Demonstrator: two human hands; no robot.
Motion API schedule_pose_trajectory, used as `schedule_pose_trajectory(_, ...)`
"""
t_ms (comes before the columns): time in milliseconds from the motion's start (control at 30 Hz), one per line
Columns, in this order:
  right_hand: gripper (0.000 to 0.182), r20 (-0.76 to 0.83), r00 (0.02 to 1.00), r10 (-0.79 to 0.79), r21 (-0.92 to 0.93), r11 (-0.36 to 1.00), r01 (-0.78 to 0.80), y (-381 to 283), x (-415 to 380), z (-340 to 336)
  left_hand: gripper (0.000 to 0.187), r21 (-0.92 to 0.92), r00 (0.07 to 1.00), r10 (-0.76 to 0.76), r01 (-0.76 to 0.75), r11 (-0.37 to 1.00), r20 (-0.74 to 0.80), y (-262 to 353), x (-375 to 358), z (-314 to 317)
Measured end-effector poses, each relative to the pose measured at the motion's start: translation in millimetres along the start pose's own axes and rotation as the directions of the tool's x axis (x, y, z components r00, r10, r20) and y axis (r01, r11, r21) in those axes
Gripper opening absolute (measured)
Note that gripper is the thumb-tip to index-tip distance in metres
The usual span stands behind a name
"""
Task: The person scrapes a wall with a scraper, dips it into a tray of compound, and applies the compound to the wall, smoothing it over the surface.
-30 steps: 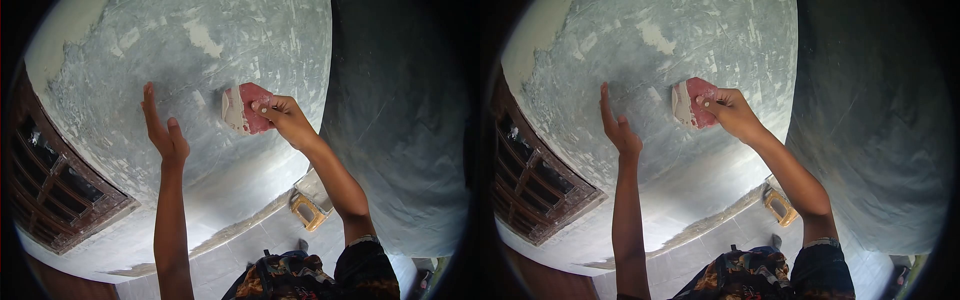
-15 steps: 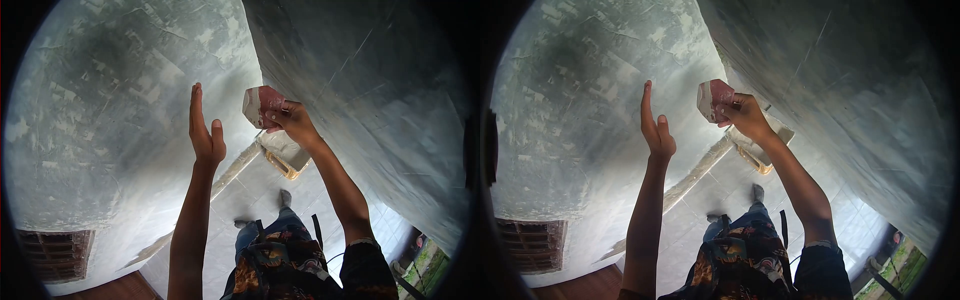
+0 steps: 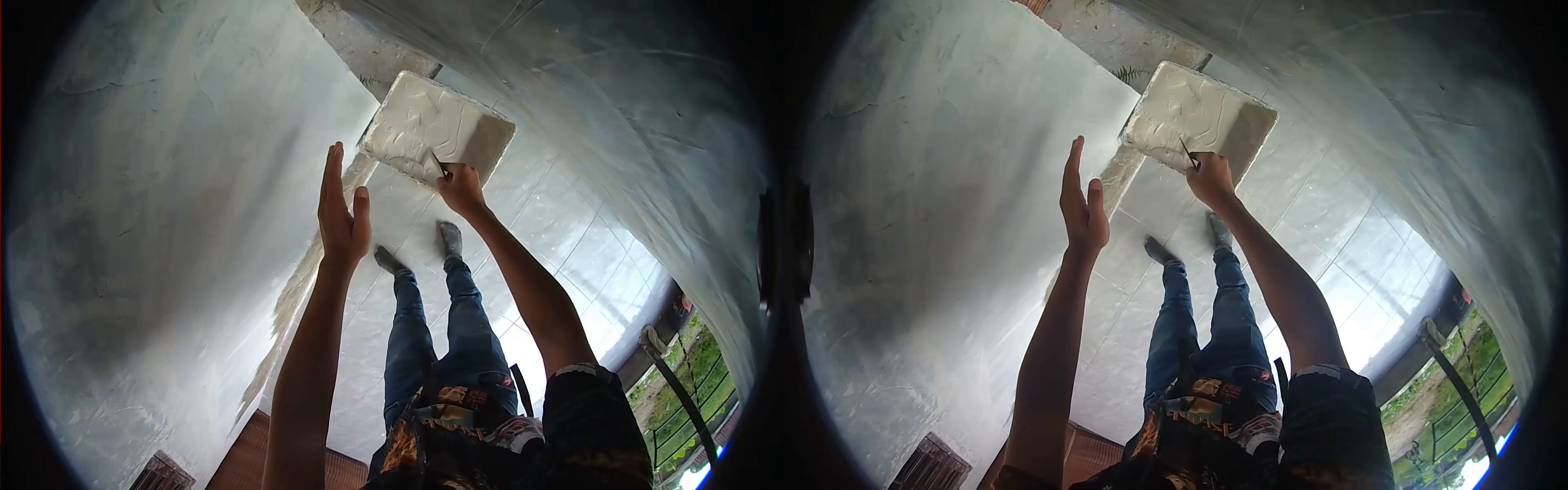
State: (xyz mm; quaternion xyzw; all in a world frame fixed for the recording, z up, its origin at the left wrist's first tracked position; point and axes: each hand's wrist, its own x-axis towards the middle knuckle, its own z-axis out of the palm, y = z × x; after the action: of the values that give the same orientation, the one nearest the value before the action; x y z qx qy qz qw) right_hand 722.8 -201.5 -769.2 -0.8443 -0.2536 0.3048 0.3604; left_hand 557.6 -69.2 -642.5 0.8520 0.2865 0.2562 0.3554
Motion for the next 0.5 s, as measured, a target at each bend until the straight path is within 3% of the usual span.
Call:
schedule_pose_trajectory(33, 0.025, -0.078, 0.992, -0.102, -0.106, 0.99, 0.093, 16.7, 0.6, 17.7, 0.066, -0.005, 1.0, -0.015, 0.015, 1.0, 0.012, -12.5, -8.6, 6.0)
schedule_pose_trajectory(67, 0.025, 0.043, 0.998, -0.037, -0.201, 0.978, 0.045, 21.8, 1.2, 27.7, 0.065, -0.005, 0.998, -0.04, 0.04, 0.999, 0.047, -21.4, -15.6, 10.5)
schedule_pose_trajectory(100, 0.025, 0.054, 0.998, -0.019, -0.203, 0.979, 0.03, 24.7, -0.5, 42.7, 0.065, -0.003, 0.994, -0.068, 0.068, 0.998, 0.085, -29.7, -24.2, 13.3)
schedule_pose_trajectory(200, 0.013, 0.002, 0.984, -0.181, -0.454, 0.876, 0.162, 30.3, -0.5, 91.7, 0.067, -0.001, 0.984, -0.119, 0.12, 0.993, 0.136, -47.9, -48.5, 16.4)
schedule_pose_trajectory(367, 0.011, -0.023, 0.989, -0.145, -0.562, 0.82, 0.107, 39.0, -2.9, 148.1, 0.071, 0.011, 0.965, -0.188, 0.19, 0.982, 0.183, -66.6, -74.4, 3.7)
schedule_pose_trajectory(433, 0.012, 0.064, 0.968, -0.243, -0.615, 0.755, 0.23, 26.7, -23.5, 152.4, 0.072, 0.018, 0.964, -0.207, 0.207, 0.978, 0.168, -73.2, -79.7, -2.3)
schedule_pose_trajectory(467, 0.012, 0.146, 0.955, -0.259, -0.542, 0.786, 0.296, 20.9, -36.7, 148.9, 0.072, 0.004, 0.968, -0.195, 0.197, 0.98, 0.161, -75.6, -80.8, -4.8)
schedule_pose_trajectory(500, 0.013, 0.225, 0.963, -0.147, -0.489, 0.838, 0.242, 18.6, -52.5, 152.4, 0.072, -0.003, 0.967, -0.198, 0.202, 0.979, 0.16, -78.2, -81.1, -6.1)
